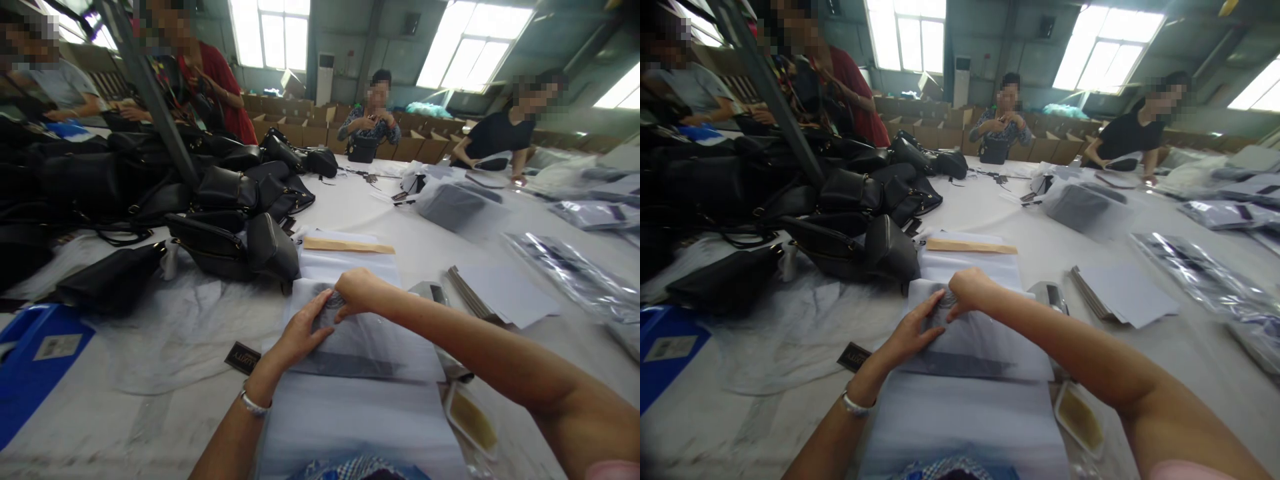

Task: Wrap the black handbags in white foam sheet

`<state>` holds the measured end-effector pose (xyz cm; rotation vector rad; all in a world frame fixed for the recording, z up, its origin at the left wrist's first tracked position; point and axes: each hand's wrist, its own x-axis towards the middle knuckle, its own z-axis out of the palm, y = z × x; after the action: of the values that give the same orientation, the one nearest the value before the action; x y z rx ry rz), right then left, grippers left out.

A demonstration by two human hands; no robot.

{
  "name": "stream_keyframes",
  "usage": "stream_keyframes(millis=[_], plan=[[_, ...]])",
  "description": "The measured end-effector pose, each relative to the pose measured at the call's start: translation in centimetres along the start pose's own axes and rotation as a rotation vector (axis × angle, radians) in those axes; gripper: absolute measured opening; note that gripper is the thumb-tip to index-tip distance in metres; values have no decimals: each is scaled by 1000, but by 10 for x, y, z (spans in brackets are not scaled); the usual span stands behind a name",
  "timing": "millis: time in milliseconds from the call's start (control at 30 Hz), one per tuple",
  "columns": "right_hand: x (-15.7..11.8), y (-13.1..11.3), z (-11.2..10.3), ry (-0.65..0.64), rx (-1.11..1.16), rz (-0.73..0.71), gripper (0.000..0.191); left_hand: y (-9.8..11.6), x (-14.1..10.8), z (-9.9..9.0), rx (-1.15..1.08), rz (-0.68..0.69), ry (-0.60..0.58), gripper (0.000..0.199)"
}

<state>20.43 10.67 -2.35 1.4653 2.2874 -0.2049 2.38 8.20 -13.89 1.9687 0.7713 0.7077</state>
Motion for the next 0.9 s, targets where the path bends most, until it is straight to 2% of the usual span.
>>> stream_keyframes(millis=[67, 167, 233, 300, 333, 400, 467, 533, 600, 700, 800, 900], plan=[[-3, 14, 5, 8, 14, 47, 71, 0, -1, 0, 8, -3, 1, 73], [-17, 36, 18, 91, 105, 180, 59, -2, -5, -1, 22, -4, 6, 73], [-35, 45, 32, 210, 143, 313, 45, -1, -6, -2, 47, 5, 7, 71], [-57, 44, 51, 378, 213, 385, 34, 6, -6, -2, 119, -1, 50, 62], [-69, 39, 62, 467, 268, 373, 31, 11, -5, -1, 173, -9, 90, 56], [-92, 22, 87, 630, 377, 257, 30, 25, 1, 3, 304, -6, 179, 45], [-109, -1, 112, 706, 408, 94, 38, 39, 10, 13, 436, 52, 204, 42], [-118, -22, 137, 709, 376, 2, 60, 48, 18, 27, 549, 144, 130, 44], [-119, -34, 160, 685, 352, -3, 78, 48, 25, 42, 632, 197, 30, 51], [-112, -36, 183, 658, 347, 17, 82, 33, 35, 52, 688, 174, -52, 58], [-108, -29, 186, 669, 347, 13, 68, 21, 43, 42, 592, 114, -105, 55], [-110, -18, 165, 659, 361, 9, 63, 21, 41, 20, 357, -11, -37, 57]])
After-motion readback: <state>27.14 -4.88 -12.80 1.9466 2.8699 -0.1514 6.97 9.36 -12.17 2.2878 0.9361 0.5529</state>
